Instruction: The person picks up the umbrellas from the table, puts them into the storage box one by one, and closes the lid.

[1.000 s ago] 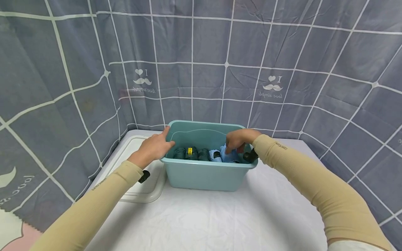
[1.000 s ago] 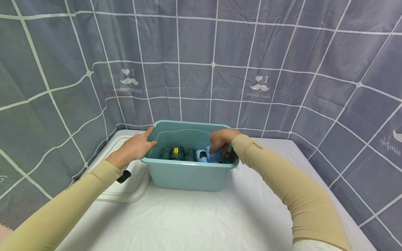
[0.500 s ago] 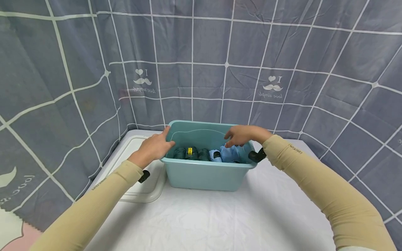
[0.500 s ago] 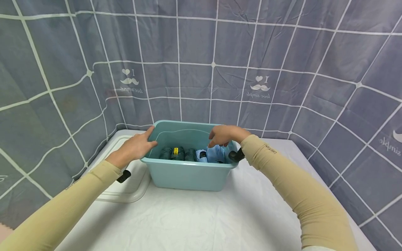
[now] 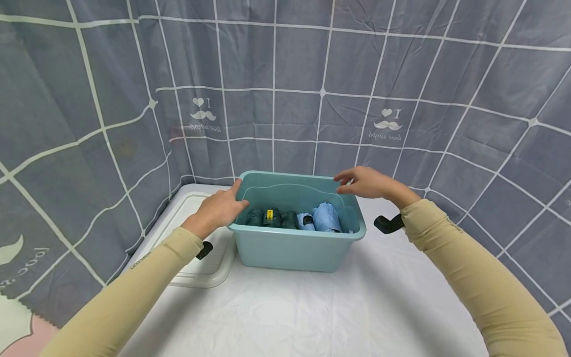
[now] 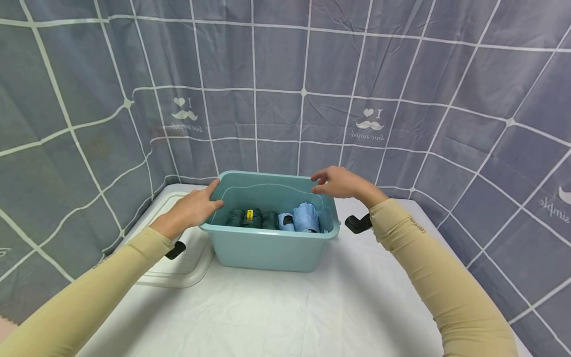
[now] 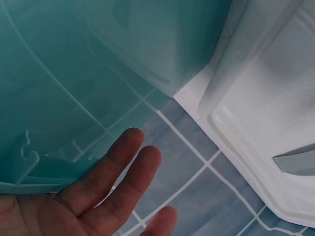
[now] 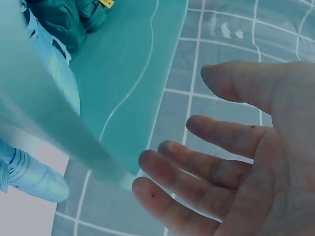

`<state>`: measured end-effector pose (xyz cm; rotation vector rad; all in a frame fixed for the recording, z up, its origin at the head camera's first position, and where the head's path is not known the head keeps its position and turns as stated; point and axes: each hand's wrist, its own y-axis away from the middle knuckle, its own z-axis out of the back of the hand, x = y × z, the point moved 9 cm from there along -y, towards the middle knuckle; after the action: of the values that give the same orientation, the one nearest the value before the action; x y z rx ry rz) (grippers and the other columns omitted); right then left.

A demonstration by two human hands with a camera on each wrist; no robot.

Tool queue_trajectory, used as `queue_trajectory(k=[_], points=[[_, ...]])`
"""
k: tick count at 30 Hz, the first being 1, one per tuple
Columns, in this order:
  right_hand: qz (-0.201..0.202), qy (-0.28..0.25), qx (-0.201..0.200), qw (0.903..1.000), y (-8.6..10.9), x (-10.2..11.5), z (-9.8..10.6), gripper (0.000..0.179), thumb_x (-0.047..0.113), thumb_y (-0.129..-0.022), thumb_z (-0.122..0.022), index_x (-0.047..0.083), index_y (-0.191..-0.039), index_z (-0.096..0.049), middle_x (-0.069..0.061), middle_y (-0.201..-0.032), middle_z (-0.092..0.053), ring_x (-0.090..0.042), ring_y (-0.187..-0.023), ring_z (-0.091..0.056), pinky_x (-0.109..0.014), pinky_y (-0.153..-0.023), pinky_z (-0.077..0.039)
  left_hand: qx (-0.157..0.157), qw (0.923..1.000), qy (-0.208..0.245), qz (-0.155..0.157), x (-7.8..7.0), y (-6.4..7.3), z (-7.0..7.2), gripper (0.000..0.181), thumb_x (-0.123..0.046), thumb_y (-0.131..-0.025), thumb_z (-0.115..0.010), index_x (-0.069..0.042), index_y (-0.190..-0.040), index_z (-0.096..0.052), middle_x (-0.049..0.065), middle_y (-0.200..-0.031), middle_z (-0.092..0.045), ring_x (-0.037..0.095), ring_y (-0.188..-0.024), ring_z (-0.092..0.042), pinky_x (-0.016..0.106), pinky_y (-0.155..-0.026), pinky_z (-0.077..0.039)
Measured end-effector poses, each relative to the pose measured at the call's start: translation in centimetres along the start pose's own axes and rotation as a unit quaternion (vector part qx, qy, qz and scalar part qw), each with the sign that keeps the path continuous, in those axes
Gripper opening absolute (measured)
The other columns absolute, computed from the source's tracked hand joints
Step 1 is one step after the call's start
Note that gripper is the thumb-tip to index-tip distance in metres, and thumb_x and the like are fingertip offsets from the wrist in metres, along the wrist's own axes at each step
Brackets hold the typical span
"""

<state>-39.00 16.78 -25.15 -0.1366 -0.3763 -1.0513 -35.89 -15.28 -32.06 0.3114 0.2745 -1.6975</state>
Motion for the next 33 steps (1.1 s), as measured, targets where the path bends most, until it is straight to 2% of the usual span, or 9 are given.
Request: queue_trajectory(k=[7, 12, 17, 19, 24, 33], points=[[-0.014, -0.063, -0.032, 0.9974, 0.8, -2.2, 0.7, 0.05, 0.025, -0.1, -0.061, 0.005, -0.145, -0.054, -0.023, -0.138, -0.059, -0.035, -0.114, -0.066, -0.047, -0.09, -0.056, 0.011, 0.9999, 0.006, 0.008, 0.1, 0.0, -0.2, 0.081, -0.045, -0.1, -0.041, -0.012, -0.164, -0.003, 0.012, -0.083, -0.067, 0.028, -0.074, -0.063, 0.041, -0.062, -0.046], [-0.028, -0.115, -0.057, 0.9914, 1.3, -4.3, 0.9, 0.049, 0.024, -0.101, -0.059, 0.004, -0.145, -0.052, -0.024, -0.141, -0.056, -0.038, -0.12, -0.061, -0.05, -0.094, -0.054, 0.011, 0.9999, 0.006, 0.007, 0.0, 0.1, -0.2, 0.081, -0.045, -0.101, -0.041, -0.011, -0.164, -0.004, 0.014, -0.091, -0.069, 0.028, -0.076, -0.064, 0.042, -0.062, -0.047], [-0.048, -0.148, -0.073, 0.9851, 1.5, -6.4, 0.7, 0.051, 0.025, -0.102, -0.058, 0.004, -0.147, -0.049, -0.023, -0.144, -0.055, -0.038, -0.121, -0.061, -0.049, -0.095, -0.054, 0.011, 0.9999, 0.007, 0.011, 0.0, 0.1, -0.2, 0.08, -0.045, -0.101, -0.041, -0.012, -0.164, -0.004, 0.021, -0.108, -0.069, 0.03, -0.082, -0.065, 0.042, -0.064, -0.048], [-0.053, -0.156, -0.076, 0.9834, 1.5, -7.1, 0.4, 0.052, 0.025, -0.102, -0.057, 0.003, -0.148, -0.048, -0.024, -0.144, -0.054, -0.038, -0.12, -0.061, -0.048, -0.094, -0.055, 0.01, 0.9999, 0.006, 0.011, 0.1, 0.1, -0.2, 0.08, -0.045, -0.1, -0.041, -0.012, -0.164, -0.004, 0.02, -0.11, -0.069, 0.03, -0.082, -0.065, 0.042, -0.064, -0.047], [-0.061, -0.185, -0.078, 0.9778, 1.1, -9.0, -0.5, 0.052, 0.023, -0.103, -0.056, 0.002, -0.149, -0.046, -0.024, -0.144, -0.054, -0.039, -0.123, -0.058, -0.047, -0.093, -0.055, 0.013, 0.9998, 0.007, 0.011, 0.2, 0.0, -0.3, 0.08, -0.045, -0.1, -0.041, -0.012, -0.164, -0.004, 0.016, -0.096, -0.069, 0.029, -0.078, -0.064, 0.04, -0.061, -0.046], [-0.089, -0.246, -0.085, 0.9613, -0.1, -12.5, -2.7, 0.054, 0.024, -0.103, -0.055, 0.002, -0.151, -0.042, -0.025, -0.145, -0.051, -0.041, -0.122, -0.057, -0.045, -0.091, -0.056, 0.01, 0.9999, 0.007, 0.01, 0.0, 0.0, -0.2, 0.081, -0.045, -0.1, -0.041, -0.012, -0.164, -0.004, 0.015, -0.092, -0.068, 0.029, -0.079, -0.064, 0.04, -0.061, -0.046]])
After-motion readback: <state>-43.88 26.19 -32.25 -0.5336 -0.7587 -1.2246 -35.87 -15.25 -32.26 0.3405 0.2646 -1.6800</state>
